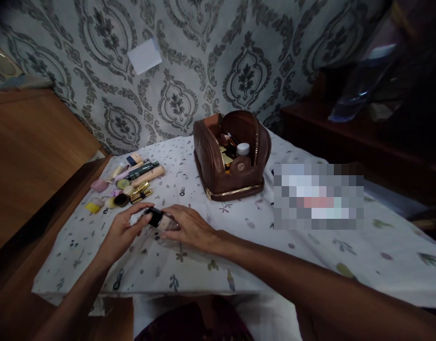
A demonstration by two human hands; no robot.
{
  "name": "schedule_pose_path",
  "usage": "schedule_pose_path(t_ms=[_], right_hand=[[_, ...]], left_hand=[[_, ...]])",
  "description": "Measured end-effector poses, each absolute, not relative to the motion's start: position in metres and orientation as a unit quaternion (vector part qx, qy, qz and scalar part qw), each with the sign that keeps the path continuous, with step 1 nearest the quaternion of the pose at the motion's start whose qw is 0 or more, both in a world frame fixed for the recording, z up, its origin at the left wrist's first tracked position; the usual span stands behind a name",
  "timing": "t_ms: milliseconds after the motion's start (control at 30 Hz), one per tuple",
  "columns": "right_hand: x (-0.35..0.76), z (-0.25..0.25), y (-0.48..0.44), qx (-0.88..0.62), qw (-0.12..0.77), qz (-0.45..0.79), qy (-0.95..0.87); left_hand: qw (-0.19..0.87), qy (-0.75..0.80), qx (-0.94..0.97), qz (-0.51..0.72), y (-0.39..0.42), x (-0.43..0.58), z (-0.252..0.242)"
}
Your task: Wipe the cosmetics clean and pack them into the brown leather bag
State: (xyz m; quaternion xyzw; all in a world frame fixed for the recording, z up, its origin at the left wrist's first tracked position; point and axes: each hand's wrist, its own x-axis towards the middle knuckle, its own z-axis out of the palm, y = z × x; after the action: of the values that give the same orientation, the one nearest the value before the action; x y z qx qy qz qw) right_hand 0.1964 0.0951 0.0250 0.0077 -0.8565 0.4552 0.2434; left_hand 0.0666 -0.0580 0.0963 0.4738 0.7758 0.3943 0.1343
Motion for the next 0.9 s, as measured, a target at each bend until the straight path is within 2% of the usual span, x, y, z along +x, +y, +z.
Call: schedule_pose_path(t_ms=[167,467,567,767,900], right_hand=[[0.196,0.03,0.098,-0.007,0.245,0.489,-0.837],[0.192,0.036,0.104,-0.019,0.163,0.686,-0.709],[0.191,0.037,0.103,-0.026,0.16,0.728,-0.666],[0.194,0.048,0.106,-0.05,0.23,0.747,-0.622],[0.194,0.053,0.108,-0.059,0.266,0.763,-0.587]], left_hand=[[0.137,0.766,0.474,0.412,-0.056,0.064,0.093],[0.035,0.743,0.515,0.426,-0.037,0.071,0.091],[0.028,0.743,0.506,0.437,-0.036,0.077,0.082],[0.11,0.731,0.498,0.453,-0.04,0.086,0.07],[0.281,0.699,0.408,0.516,-0.038,0.087,0.071]])
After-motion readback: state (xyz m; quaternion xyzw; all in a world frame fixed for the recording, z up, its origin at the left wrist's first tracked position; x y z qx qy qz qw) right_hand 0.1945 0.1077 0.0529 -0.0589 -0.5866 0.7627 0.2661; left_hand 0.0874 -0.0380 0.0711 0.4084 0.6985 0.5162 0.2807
